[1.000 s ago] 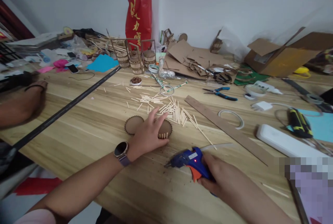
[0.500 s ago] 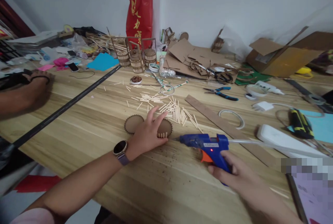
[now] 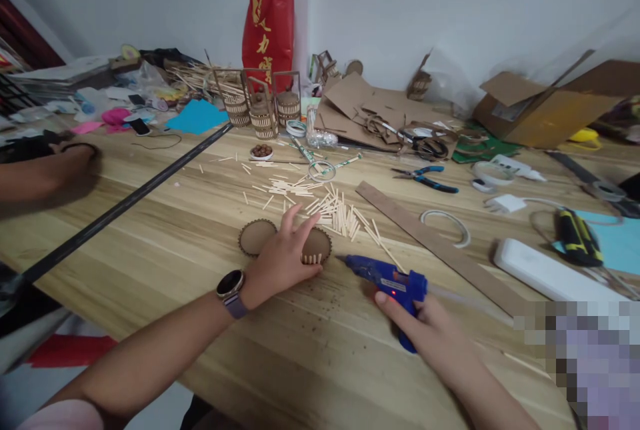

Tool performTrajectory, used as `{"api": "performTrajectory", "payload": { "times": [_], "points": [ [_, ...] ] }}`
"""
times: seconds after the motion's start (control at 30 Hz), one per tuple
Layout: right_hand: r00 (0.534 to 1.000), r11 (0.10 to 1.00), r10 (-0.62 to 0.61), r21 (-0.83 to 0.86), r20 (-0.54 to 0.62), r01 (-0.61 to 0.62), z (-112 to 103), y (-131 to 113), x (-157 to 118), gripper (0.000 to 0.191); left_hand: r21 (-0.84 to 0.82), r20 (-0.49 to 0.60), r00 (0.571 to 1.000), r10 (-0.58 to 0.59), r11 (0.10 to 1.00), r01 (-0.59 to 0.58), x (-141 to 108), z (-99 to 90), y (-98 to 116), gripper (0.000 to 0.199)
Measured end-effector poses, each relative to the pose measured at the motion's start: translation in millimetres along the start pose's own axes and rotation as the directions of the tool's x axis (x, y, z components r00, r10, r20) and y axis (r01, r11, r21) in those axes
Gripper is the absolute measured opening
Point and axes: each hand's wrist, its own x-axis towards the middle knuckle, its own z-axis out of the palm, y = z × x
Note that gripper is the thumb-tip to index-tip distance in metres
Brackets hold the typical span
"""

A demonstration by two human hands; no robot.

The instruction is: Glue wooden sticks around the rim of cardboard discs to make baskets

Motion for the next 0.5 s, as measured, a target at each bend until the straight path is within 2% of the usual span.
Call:
{"api": "performTrajectory", "payload": {
  "times": [0.17, 0.3, 0.4, 0.5],
  "points": [
    [0.994, 0.99, -0.113, -0.083, 0.008, 0.113, 8.0, -17.3, -2.5, 0.052, 0.001, -0.009, 1.0, 0.007, 1.0, -0.007, -0.6, 1.4, -1.2, 0.093],
    [0.987, 0.983, -0.16, -0.092, 0.014, 0.161, 8.6, -19.7, -0.5, 0.05, 0.005, -0.018, 1.0, 0.021, 1.0, -0.02, -0.9, 1.6, -1.6, 0.092],
    [0.99, 0.986, -0.143, -0.085, -0.006, 0.142, 7.9, -13.9, -0.3, 0.049, 0.01, -0.012, 1.0, 0.021, 1.0, -0.021, -0.9, 1.3, -1.6, 0.092],
    [0.996, 0.997, -0.069, -0.025, -0.058, 0.067, 7.5, -5.2, 0.7, 0.051, 0.018, -0.01, 1.0, 0.021, 1.0, -0.021, -0.8, 1.6, -2.3, 0.093]
  ]
}}
